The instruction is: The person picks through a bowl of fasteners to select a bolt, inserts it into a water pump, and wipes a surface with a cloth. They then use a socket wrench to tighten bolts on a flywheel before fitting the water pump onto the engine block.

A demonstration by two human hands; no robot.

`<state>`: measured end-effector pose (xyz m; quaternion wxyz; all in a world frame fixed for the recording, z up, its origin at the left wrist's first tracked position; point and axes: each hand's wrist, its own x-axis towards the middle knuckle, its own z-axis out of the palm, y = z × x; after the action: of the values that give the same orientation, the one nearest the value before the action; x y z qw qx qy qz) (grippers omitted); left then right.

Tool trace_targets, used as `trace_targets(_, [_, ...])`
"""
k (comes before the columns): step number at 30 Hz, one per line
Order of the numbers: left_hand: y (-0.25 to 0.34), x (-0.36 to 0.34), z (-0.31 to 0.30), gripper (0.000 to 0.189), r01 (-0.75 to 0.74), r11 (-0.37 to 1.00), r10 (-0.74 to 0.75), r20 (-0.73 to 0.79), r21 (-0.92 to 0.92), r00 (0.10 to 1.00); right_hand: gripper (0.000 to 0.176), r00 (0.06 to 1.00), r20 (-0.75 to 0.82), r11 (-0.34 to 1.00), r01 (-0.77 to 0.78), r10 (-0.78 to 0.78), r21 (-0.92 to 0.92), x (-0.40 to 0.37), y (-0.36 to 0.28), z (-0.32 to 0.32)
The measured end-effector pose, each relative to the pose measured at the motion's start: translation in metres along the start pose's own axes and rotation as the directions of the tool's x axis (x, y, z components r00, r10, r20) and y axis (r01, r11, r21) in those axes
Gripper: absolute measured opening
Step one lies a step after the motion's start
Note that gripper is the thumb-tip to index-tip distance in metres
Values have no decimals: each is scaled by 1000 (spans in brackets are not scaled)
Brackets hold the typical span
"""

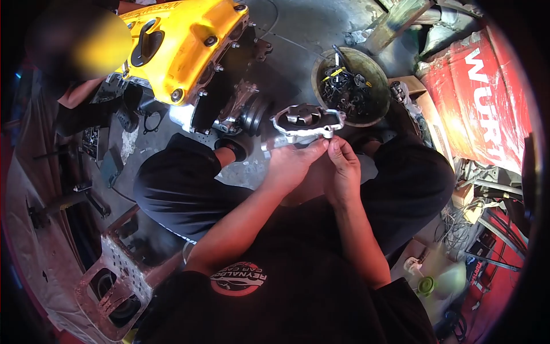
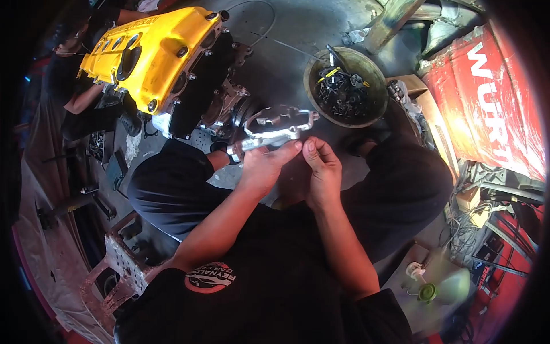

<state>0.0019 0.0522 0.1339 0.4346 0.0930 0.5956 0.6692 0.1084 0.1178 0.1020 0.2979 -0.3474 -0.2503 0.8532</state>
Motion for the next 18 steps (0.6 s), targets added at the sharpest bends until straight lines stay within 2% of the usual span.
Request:
trace_targets(1, [-1, 0, -2, 32, 0, 1000, 0, 21, -3, 1000, 12, 999, 10, 999, -32, 32, 31, 1, 1, 0])
trace_targets(2, [1, 1, -4, 27, 66, 995, -67, 11, 74, 998, 14, 997, 34, 996, -76, 74, 52, 2, 2, -2])
trace_targets(4, [-21, 4, -13, 23, -12, 996, 17, 49, -88, 999, 17, 986, 71, 983, -158, 152, 94, 0, 2, -4])
trace_targets(5, [-31, 7, -18, 25, -2, 996, 3, 8, -89, 1000, 18, 986, 83, 983, -151, 143, 103, -4, -2, 1])
trace_targets(6, [-35, 6, -21, 26, -16, 986, 14, -12, -166, 1000, 18, 994, 44, 991, -102, 98, 87, -5, 2, 0])
trace_targets(8, [-43, 3, -31, 17, 61, 952, -79, -49, -299, 996, 19, 999, -32, 999, -7, 8, 41, -2, 8, -3])
trace_targets(10, [-50, -1, -41, 19, 197, 878, -231, -27, -435, 973, 17, 987, -148, 990, 50, -69, -128, 11, 21, 0])
trace_targets(11, [-59, -1, -46, 21, 214, 846, -246, -1, -488, 969, 16, 972, -206, 973, 65, -111, -220, 11, 27, 1])
trace_targets(14, [-60, -2, -47, 30, 222, 812, -256, 12, -539, 966, 17, 989, -138, 979, 19, -47, -201, 6, 33, 24])
trace_targets(18, [-71, 2, -47, 32, 186, 804, -228, -4, -565, 974, 14, 978, -91, 946, 155, -187, -284, 12, 51, 28])
